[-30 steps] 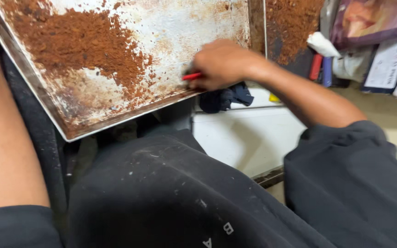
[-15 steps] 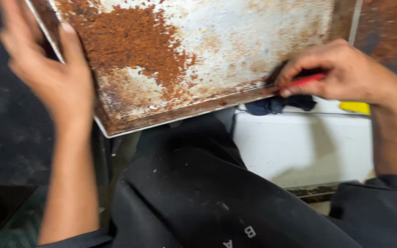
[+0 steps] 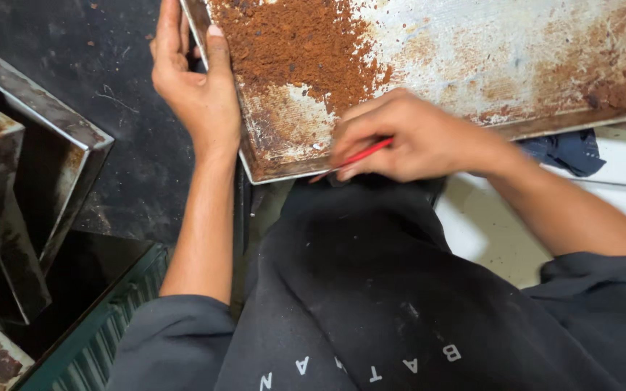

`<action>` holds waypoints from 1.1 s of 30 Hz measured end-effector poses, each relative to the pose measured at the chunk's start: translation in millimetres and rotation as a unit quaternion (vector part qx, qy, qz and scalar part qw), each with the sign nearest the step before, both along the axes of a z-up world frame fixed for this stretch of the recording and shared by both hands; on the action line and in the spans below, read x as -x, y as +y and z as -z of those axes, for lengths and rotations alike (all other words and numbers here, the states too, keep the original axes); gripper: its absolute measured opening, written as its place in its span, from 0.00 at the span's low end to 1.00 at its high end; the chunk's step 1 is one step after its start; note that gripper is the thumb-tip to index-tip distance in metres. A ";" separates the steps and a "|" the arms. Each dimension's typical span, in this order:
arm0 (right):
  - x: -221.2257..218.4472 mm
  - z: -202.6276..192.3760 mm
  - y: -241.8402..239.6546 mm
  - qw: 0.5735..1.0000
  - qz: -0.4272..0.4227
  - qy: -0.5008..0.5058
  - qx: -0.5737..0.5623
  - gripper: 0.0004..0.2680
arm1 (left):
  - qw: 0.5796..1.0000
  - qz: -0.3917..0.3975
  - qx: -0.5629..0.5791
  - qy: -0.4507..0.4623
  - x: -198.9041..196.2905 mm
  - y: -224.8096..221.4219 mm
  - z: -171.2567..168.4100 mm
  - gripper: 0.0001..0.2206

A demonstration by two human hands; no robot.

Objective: The person cleans a metal baking tray by scraping brown residue with a red plastic tool and wiping the interior and edges of the tray.

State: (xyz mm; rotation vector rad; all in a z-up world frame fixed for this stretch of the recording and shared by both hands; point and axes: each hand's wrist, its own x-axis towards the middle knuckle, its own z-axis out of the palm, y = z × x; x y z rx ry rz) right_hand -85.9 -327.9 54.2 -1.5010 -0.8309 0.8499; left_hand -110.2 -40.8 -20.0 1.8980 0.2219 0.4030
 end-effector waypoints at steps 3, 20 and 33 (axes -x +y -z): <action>-18.4 -8.2 -52.6 0.988 -0.018 -0.050 0.144 0.09 | 1.000 -0.013 0.017 -0.007 -2.6 -0.6 2.2 0.21; 13.9 8.1 47.5 1.000 0.030 0.006 0.007 0.07 | 0.996 -0.078 -0.018 -0.050 -9.5 -5.1 4.9 0.18; 29.0 -5.5 -62.9 0.973 0.119 0.004 0.195 0.16 | 0.990 -0.004 0.126 -0.067 -16.8 -4.0 17.9 0.22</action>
